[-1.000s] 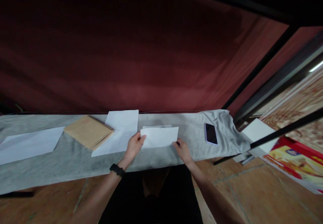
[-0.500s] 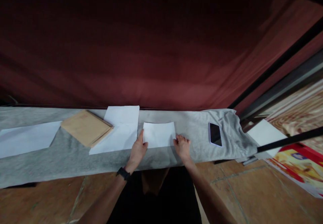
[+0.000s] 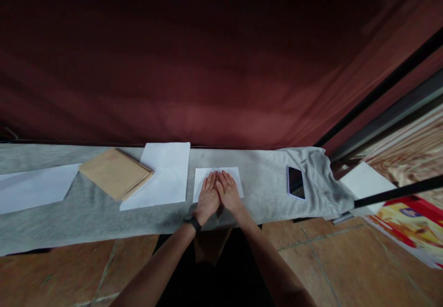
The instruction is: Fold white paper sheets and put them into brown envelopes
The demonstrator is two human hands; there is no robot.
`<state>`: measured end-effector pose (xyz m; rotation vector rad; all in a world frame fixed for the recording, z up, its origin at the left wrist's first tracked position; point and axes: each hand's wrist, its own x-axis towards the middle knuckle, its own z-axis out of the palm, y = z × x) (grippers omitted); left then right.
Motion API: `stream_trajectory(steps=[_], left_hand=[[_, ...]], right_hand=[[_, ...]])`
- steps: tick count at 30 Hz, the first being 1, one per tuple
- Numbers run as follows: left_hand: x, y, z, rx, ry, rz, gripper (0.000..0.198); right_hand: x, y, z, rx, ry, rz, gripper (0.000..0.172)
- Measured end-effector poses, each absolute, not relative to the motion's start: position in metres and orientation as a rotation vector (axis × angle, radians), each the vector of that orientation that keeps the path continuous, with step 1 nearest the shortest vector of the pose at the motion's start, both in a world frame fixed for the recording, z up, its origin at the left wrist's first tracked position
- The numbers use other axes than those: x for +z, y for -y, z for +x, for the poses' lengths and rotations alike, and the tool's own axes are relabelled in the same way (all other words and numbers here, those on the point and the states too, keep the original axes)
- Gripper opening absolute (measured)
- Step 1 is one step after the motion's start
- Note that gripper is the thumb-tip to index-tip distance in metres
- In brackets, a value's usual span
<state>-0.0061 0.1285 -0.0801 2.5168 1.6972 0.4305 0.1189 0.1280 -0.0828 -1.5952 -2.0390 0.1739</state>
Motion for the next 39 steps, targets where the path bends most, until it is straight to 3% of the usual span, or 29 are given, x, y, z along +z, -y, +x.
stream_trajectory(steps=[8,25,34,39], left_hand=[[-0.103,-0.146,-0.016,0.456,-1.767,2.526,0.059],[-0.104,-0.130,-0.045,0.546,-1.991,2.376,0.064],[-0.108,-0.111,-0.002,0.387,-1.681,2.525,0.062],[-0.108,-0.113,-0.016,0.450,-1.810,2.473,0.060]], right_hand=[[-0.100,-0.142,0.127,0.032,2.159,-1.774,0.051],[-0.100,-0.118,0.178,-0.118,1.880,-2.042,0.054],[-0.093,-0.109,0.111,0.221,2.153,-1.637,0.052],[-0.099,-0.106,0.128,0.038,2.146,-1.704,0.053]])
